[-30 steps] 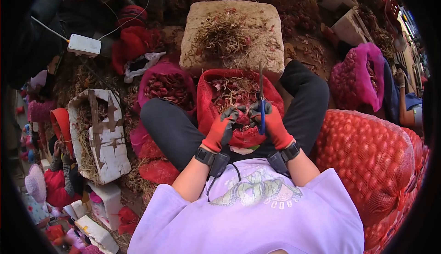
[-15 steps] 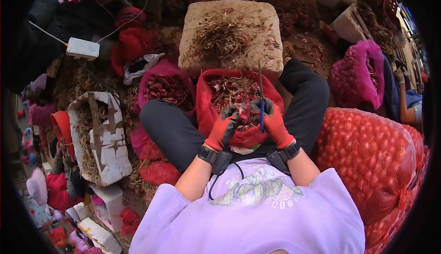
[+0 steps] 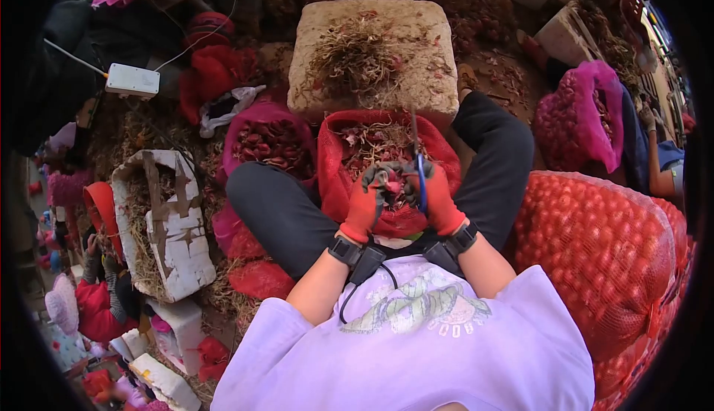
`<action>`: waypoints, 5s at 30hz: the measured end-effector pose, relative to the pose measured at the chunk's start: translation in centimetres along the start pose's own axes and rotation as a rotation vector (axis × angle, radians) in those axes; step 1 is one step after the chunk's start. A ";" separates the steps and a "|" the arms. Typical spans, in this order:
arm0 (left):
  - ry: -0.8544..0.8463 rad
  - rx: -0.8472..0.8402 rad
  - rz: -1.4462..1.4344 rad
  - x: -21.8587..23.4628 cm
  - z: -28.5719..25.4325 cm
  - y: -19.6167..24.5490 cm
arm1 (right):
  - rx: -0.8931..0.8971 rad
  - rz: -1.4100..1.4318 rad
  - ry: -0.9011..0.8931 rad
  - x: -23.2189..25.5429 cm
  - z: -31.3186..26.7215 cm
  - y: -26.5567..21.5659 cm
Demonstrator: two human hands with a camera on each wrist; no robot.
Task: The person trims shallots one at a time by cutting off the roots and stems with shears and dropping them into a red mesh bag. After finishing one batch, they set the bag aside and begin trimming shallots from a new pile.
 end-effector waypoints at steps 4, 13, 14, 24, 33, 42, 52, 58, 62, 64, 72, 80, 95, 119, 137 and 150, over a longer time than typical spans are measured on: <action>-0.030 -0.056 -0.233 -0.6 -0.2 4.0 | -0.178 0.162 0.014 3.4 1.5 2.5; 0.091 0.312 -0.523 2.0 0.1 -4.4 | 0.329 -0.530 -0.067 -0.4 -1.1 -2.4; 0.028 0.154 -0.122 1.9 0.4 -3.4 | 0.339 -0.536 -0.101 -0.7 -0.8 -2.7; -0.120 0.071 -0.133 -1.2 0.1 1.8 | -0.058 0.293 -0.143 -1.6 0.1 -0.5; 0.116 0.043 -0.230 0.2 0.3 0.6 | 0.173 -0.486 -0.036 1.5 0.5 0.1; -0.080 0.111 0.264 -0.4 -0.1 1.2 | 0.576 -0.593 -0.228 -1.7 -1.3 -4.9; -0.065 0.445 -0.860 0.1 0.4 -3.0 | 0.315 -0.370 -0.162 -0.6 -1.0 -1.8; -0.116 0.368 -0.895 1.4 0.9 -4.3 | 0.263 -0.381 -0.059 1.5 -0.8 0.0; 0.084 0.296 -0.641 -0.4 0.6 -4.0 | 0.188 -0.308 -0.104 -1.5 -1.2 -2.8; -0.003 0.349 -0.683 -2.1 0.5 -2.6 | 0.300 -0.429 -0.164 -1.6 -0.4 -1.4; -0.353 0.451 -1.004 0.2 0.1 -1.8 | -0.030 -0.111 -0.261 0.6 0.0 -0.3; -0.268 0.233 -0.281 -1.3 0.4 2.0 | 0.217 -0.121 -0.142 -0.1 -1.3 -3.0; -0.087 -0.319 0.959 -3.0 -0.5 8.7 | 0.044 0.388 -0.083 1.2 -0.5 -0.6; 0.188 0.156 -0.016 0.7 3.0 1.4 | 0.189 0.237 -0.074 1.3 -1.5 -3.4; 0.001 -0.297 0.759 -4.3 -0.8 9.2 | 0.239 -0.066 -0.070 -0.4 -1.7 -4.5; 0.075 -0.244 1.204 -3.5 -0.4 8.5 | 0.181 -0.101 -0.005 0.5 -0.5 -1.1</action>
Point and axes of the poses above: each hand's wrist, its own z-axis towards the middle knuckle, its own x-axis out of the back of the hand, y = z × x, the point moved 5 cm from there along z, towards the middle knuckle, and after that the axes turned 10 degrees about z, right-handed, at the moved point
